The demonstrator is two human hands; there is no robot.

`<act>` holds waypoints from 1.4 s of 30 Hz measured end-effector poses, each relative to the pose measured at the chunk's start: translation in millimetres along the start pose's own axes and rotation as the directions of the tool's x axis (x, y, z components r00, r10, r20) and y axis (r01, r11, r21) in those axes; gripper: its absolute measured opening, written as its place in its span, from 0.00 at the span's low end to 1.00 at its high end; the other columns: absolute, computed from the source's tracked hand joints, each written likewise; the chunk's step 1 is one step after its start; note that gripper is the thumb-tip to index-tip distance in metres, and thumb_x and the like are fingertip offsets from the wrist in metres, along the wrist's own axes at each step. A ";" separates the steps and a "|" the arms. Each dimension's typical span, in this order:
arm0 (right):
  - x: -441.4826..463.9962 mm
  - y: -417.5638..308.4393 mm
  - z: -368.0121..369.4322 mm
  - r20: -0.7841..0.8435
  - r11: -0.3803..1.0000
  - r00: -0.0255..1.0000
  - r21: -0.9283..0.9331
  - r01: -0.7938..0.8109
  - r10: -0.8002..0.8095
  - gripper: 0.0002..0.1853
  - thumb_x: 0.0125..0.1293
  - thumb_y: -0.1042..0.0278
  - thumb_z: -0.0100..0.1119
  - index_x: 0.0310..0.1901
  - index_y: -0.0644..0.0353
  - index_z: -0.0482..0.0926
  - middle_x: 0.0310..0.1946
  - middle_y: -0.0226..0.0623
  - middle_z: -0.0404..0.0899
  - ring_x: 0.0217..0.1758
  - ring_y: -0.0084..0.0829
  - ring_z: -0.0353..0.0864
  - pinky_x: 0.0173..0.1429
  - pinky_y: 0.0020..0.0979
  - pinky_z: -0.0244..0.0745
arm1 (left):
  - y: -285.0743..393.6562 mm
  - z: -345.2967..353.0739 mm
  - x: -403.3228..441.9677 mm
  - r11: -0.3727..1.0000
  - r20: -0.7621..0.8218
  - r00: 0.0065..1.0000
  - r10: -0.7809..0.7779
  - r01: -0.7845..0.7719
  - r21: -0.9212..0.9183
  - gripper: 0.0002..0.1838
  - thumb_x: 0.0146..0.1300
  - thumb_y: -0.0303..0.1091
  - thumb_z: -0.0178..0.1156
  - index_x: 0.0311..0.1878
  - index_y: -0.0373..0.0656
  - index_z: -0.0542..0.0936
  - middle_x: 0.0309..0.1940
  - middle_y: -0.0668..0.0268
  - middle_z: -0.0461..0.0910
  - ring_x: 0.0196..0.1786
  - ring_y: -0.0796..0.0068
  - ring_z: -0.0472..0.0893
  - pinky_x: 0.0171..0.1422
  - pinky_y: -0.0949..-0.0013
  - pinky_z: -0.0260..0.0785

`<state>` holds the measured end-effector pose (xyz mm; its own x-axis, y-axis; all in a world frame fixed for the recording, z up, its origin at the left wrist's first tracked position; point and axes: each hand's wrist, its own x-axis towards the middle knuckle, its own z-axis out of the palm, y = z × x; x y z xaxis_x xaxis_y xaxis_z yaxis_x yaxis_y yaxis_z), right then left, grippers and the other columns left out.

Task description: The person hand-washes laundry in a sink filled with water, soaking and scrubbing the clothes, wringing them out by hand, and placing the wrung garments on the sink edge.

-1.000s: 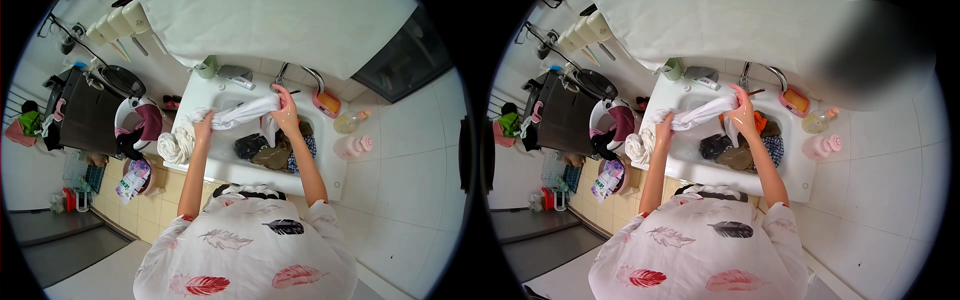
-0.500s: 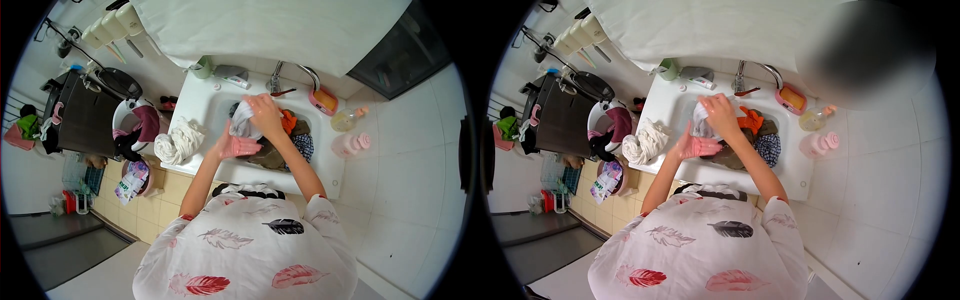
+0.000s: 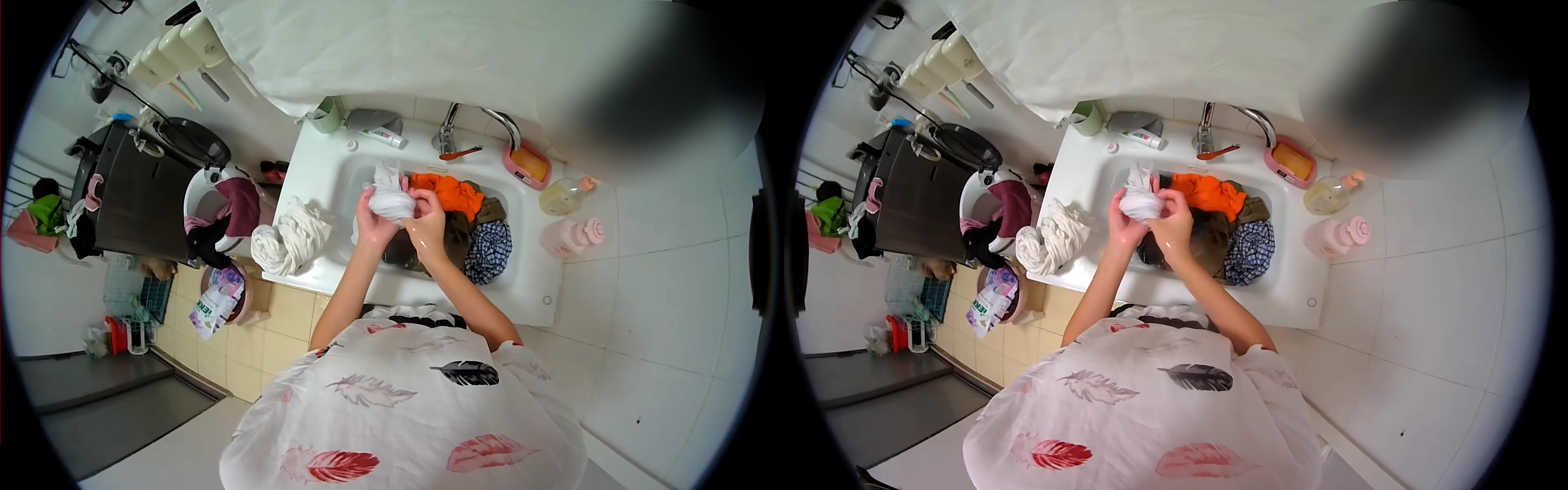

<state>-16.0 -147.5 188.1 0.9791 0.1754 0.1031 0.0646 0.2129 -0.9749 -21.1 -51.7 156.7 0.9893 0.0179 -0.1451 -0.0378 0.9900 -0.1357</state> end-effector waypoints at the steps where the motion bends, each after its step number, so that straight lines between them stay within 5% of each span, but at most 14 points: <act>1: 1.4 4.8 -3.0 -0.005 1.000 1.000 0.000 0.003 -0.003 0.16 0.47 0.80 0.58 0.40 0.63 0.67 0.32 0.35 0.76 0.38 0.26 0.76 0.40 0.27 0.73 | -0.6 3.2 2.6 1.000 0.001 1.000 -0.006 0.006 0.001 0.27 0.58 0.42 0.45 0.57 0.36 0.60 0.52 0.53 0.66 0.55 0.59 0.67 0.61 0.58 0.57; 3: -1.8 6.5 -12.4 0.045 0.710 0.844 0.519 -0.477 0.534 0.17 0.49 0.81 0.56 0.42 0.64 0.65 0.37 0.36 0.73 0.40 0.31 0.76 0.44 0.30 0.75 | -6.3 10.4 3.7 0.984 0.118 0.982 0.146 -0.157 0.088 0.28 0.58 0.42 0.45 0.58 0.36 0.58 0.54 0.53 0.64 0.57 0.60 0.66 0.62 0.58 0.57; 5: -7.4 12.5 -19.4 0.156 0.591 0.827 0.629 -0.504 0.539 0.17 0.51 0.82 0.53 0.43 0.62 0.64 0.41 0.38 0.69 0.45 0.33 0.74 0.49 0.34 0.74 | -6.1 21.5 1.6 0.980 0.037 0.985 0.170 -0.173 0.097 0.23 0.58 0.41 0.46 0.53 0.36 0.64 0.45 0.55 0.71 0.50 0.62 0.71 0.56 0.61 0.63; 7: -13.9 9.4 -20.4 0.218 0.579 0.849 0.649 -0.494 0.481 0.18 0.51 0.83 0.53 0.44 0.62 0.63 0.43 0.38 0.67 0.48 0.32 0.71 0.51 0.33 0.72 | 6.8 16.2 7.6 0.993 0.175 0.979 -0.105 0.092 0.079 0.16 0.57 0.39 0.49 0.44 0.38 0.70 0.32 0.61 0.74 0.40 0.66 0.74 0.48 0.66 0.67; 9: -12.1 2.3 -24.4 0.255 0.644 0.882 0.608 -0.465 0.396 0.21 0.51 0.82 0.54 0.48 0.61 0.61 0.44 0.36 0.67 0.50 0.32 0.70 0.53 0.33 0.70 | 10.4 9.4 12.4 0.985 0.029 0.999 -0.017 0.011 0.173 0.12 0.54 0.37 0.51 0.37 0.40 0.71 0.22 0.66 0.71 0.31 0.70 0.73 0.41 0.70 0.68; 11: -9.5 -10.8 -28.6 0.311 0.968 0.929 0.083 -0.238 0.202 0.27 0.50 0.81 0.54 0.53 0.62 0.58 0.50 0.38 0.62 0.56 0.34 0.62 0.55 0.34 0.67 | 16.8 4.5 13.2 0.944 0.015 1.000 -0.006 0.001 0.329 0.11 0.53 0.35 0.52 0.36 0.40 0.72 0.24 0.66 0.72 0.31 0.72 0.73 0.41 0.71 0.67; 13: -14.9 -19.4 -29.9 0.316 0.921 0.948 -0.381 0.081 0.047 0.38 0.43 0.79 0.58 0.58 0.61 0.53 0.57 0.45 0.52 0.60 0.40 0.56 0.61 0.36 0.57 | 15.9 11.3 14.9 0.882 -0.091 0.977 0.190 -0.130 0.453 0.10 0.52 0.35 0.52 0.35 0.39 0.73 0.24 0.66 0.72 0.30 0.72 0.73 0.41 0.73 0.66; 15: -19.2 -27.6 -21.2 0.328 0.645 0.915 -0.653 0.398 -0.233 0.40 0.42 0.78 0.59 0.59 0.62 0.51 0.55 0.49 0.53 0.59 0.47 0.56 0.61 0.39 0.54 | 9.6 16.1 15.4 0.783 -0.168 0.907 0.386 -0.226 0.579 0.10 0.52 0.35 0.52 0.33 0.39 0.73 0.24 0.66 0.72 0.30 0.73 0.72 0.40 0.74 0.66; 18: -17.5 -9.1 -11.1 0.379 0.474 0.886 -0.749 0.462 -0.266 0.40 0.43 0.77 0.59 0.59 0.64 0.50 0.54 0.53 0.53 0.58 0.53 0.55 0.59 0.41 0.56 | -12.0 20.4 12.0 0.637 -0.253 0.748 0.613 -0.279 0.719 0.11 0.52 0.35 0.53 0.34 0.37 0.75 0.27 0.66 0.74 0.31 0.76 0.72 0.40 0.76 0.65; 23: -2.0 24.2 -2.6 0.206 0.555 0.938 -0.763 0.333 -0.280 0.30 0.47 0.73 0.57 0.53 0.65 0.58 0.50 0.53 0.64 0.50 0.49 0.68 0.49 0.37 0.65 | -29.0 35.2 -7.7 0.514 -0.146 0.835 0.530 -0.180 0.838 0.17 0.55 0.38 0.48 0.44 0.37 0.74 0.40 0.65 0.72 0.42 0.77 0.69 0.50 0.78 0.59; 25: -0.6 27.2 1.6 0.121 0.668 0.990 -0.730 0.141 -0.076 0.26 0.46 0.68 0.59 0.48 0.63 0.63 0.38 0.50 0.73 0.39 0.49 0.75 0.40 0.39 0.69 | -26.6 36.5 -10.3 0.476 -0.142 0.882 0.450 -0.103 0.873 0.18 0.55 0.40 0.48 0.44 0.38 0.75 0.41 0.66 0.72 0.42 0.77 0.69 0.50 0.78 0.59; 32: 7.6 52.3 -14.1 0.311 0.849 0.945 -0.468 0.246 -0.103 0.20 0.39 0.66 0.62 0.36 0.62 0.70 0.24 0.44 0.76 0.27 0.43 0.77 0.30 0.36 0.70 | -1.7 22.9 -9.5 0.359 -0.290 0.912 0.291 0.176 0.916 0.16 0.53 0.39 0.51 0.36 0.34 0.75 0.30 0.63 0.76 0.34 0.74 0.75 0.43 0.74 0.66; 34: 10.5 44.2 -23.0 0.530 0.908 0.740 -0.297 -0.295 0.414 0.17 0.35 0.76 0.57 0.33 0.64 0.70 0.24 0.35 0.73 0.24 0.30 0.73 0.28 0.25 0.67 | 4.9 15.6 -9.2 0.266 -0.283 0.913 0.293 0.207 0.942 0.15 0.50 0.39 0.53 0.33 0.35 0.76 0.30 0.62 0.77 0.32 0.73 0.75 0.39 0.73 0.67; 42: -9.3 36.0 -27.6 0.692 0.601 0.477 0.077 -0.795 0.542 0.21 0.30 0.80 0.52 0.34 0.61 0.67 0.20 0.29 0.64 0.16 0.19 0.60 0.16 0.22 0.48 | 23.1 9.4 -9.4 0.261 -0.200 0.974 -0.107 0.222 0.940 0.14 0.48 0.34 0.54 0.36 0.34 0.75 0.31 0.62 0.76 0.33 0.72 0.75 0.39 0.73 0.68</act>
<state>-17.5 -168.0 146.7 0.3684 0.8641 -0.3428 -0.7546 0.0626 -0.6531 -29.9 -27.6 164.1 0.9393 -0.1161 -0.3230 0.3421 0.3936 0.8532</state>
